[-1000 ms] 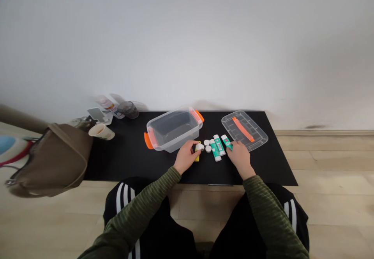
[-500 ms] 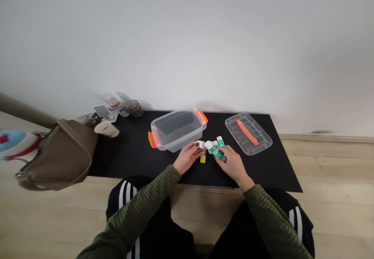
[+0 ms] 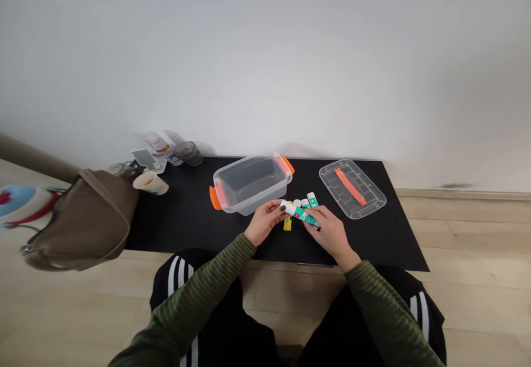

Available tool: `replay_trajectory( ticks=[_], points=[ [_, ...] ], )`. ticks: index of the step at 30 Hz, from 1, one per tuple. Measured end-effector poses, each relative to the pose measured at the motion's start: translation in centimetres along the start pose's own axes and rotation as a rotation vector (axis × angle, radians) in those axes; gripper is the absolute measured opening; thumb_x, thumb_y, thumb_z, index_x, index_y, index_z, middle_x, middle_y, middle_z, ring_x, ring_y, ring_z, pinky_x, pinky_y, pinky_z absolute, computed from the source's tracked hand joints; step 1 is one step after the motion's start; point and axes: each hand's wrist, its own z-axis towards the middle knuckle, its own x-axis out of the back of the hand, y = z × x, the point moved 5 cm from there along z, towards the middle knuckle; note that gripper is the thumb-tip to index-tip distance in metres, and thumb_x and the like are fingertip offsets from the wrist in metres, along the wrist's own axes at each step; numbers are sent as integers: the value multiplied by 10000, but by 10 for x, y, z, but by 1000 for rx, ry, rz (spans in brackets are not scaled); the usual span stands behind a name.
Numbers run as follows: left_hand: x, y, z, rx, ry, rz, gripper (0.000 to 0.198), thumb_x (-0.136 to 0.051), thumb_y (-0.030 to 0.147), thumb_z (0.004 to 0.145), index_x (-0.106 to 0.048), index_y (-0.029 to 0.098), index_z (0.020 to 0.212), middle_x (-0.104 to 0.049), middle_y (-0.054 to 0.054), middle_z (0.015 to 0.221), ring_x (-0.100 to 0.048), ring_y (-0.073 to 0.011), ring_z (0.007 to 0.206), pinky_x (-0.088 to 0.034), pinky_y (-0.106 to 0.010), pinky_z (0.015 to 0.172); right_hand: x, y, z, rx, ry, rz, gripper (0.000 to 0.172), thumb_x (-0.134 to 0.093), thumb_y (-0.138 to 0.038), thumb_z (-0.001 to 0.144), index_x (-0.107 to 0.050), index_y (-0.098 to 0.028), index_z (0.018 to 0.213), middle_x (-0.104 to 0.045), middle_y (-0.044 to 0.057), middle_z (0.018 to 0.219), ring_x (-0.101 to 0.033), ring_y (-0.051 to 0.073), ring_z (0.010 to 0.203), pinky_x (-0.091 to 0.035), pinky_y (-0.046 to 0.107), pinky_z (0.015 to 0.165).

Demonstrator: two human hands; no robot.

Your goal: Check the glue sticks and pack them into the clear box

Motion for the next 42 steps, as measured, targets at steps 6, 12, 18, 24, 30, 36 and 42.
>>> replay_trajectory(
  ticks=[6,12,18,24,30,36,42],
  points=[
    [-3,0,-2,13,-21,42,381,-846,303,669,-697,116,965,-733,-67,949,-679,-153,868,-517,-353,933,3,-5,1,38,22,-10,290,-577,-305,900,-666,-253,1170,-668,66,1107,-657,201,1009,-542,307,876],
    [-2,-1,-1,9,-22,61,394,-852,320,657,-708,119,963,-735,-67,944,-677,-159,870,-510,-355,929,0,-3,-1,49,3,7,314,-591,-293,882,-665,-255,1185,-667,68,1114,-659,207,1003,-549,315,868],
    [0,-1,-1,-3,-31,95,390,-848,324,660,-713,121,965,-735,-73,955,-673,-161,870,-514,-337,893,0,-6,-1,59,1,96,317,-570,-276,894,-664,-249,1195,-661,82,1096,-650,218,995,-538,343,887],
    [4,-1,0,-20,-57,150,415,-861,318,635,-711,126,971,-732,-79,969,-669,-171,886,-513,-325,855,-2,-5,-3,-12,-30,231,321,-605,-302,880,-680,-239,1186,-670,78,1061,-656,209,939,-536,332,837],
    [3,1,-1,-21,-78,173,418,-849,339,652,-705,127,982,-727,-89,1001,-669,-184,914,-512,-339,869,-8,-3,-4,-155,-79,414,313,-636,-377,862,-713,-235,1130,-697,70,1016,-660,201,867,-529,308,734],
    [-2,-2,-7,-3,-43,138,432,-844,343,662,-670,137,999,-717,-74,1004,-669,-161,895,-526,-305,846,-14,-1,-4,-213,-71,476,318,-657,-407,839,-728,-223,1089,-707,69,987,-647,190,795,-512,297,674],
    [-11,4,-18,1,-38,73,528,-841,324,666,-556,193,1090,-691,-41,1014,-673,-151,868,-555,-316,814,-20,-7,-3,-217,-120,483,353,-624,-436,863,-712,-212,1121,-714,63,965,-614,151,679,-487,266,587]
  ],
)
